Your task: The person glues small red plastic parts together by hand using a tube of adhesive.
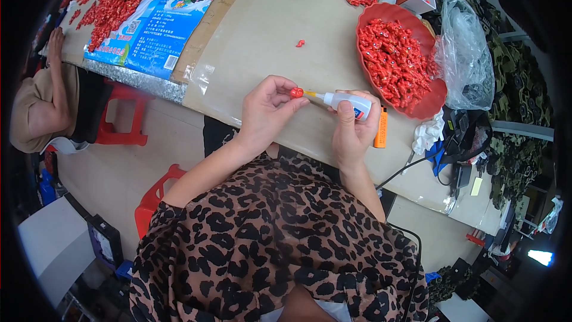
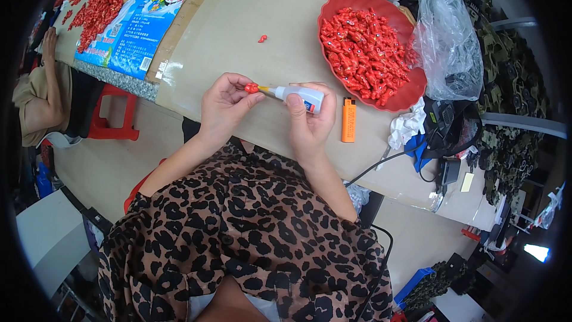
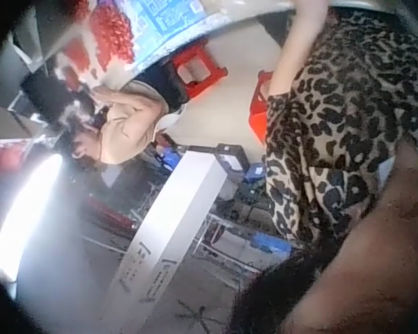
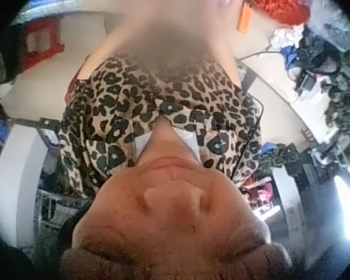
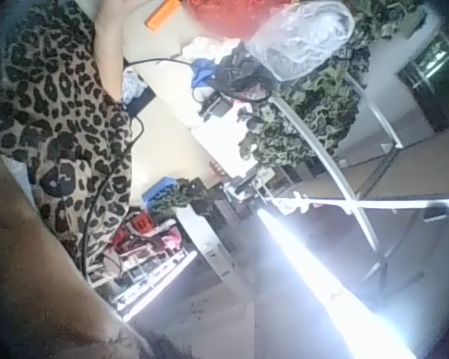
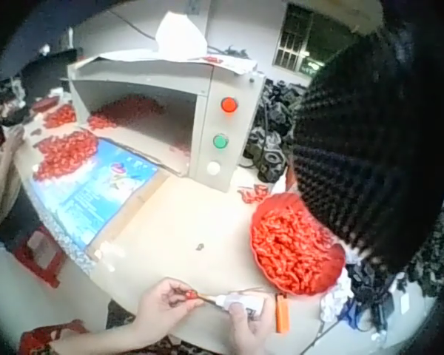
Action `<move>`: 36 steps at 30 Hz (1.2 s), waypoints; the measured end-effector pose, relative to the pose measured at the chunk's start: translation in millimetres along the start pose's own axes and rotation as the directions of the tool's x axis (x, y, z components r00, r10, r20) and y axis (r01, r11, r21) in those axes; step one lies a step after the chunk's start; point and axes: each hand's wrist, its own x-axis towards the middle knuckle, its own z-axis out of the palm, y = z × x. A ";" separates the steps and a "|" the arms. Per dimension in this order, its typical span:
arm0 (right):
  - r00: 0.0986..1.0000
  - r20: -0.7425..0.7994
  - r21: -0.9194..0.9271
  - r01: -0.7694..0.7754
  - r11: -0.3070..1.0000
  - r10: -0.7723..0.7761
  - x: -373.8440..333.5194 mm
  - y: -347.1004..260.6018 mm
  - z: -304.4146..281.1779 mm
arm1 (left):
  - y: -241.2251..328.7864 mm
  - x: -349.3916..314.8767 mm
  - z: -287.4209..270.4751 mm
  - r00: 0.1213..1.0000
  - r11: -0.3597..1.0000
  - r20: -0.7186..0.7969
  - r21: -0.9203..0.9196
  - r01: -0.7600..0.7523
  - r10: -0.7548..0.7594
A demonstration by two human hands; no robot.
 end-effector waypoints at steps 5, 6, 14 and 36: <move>1.000 -0.016 -0.004 -0.009 1.000 0.009 -0.5 0.7 -0.5 | -0.9 -0.1 -1.1 1.000 1.000 -0.001 0.000 0.005 -0.005; 1.000 -0.020 -0.002 -0.009 1.000 0.009 -0.7 0.7 -0.9 | -0.4 -0.2 -1.2 1.000 1.000 0.001 -0.001 0.002 -0.002; 1.000 -0.011 -0.008 0.005 1.000 -0.005 -0.5 0.8 0.5 | -0.6 -0.3 -1.2 1.000 0.999 -0.003 0.033 0.006 -0.005; 0.989 -0.079 0.308 -0.095 0.946 0.125 8.2 -0.1 -3.9 | 3.8 0.2 -7.4 0.998 0.999 0.066 -0.039 0.009 -0.007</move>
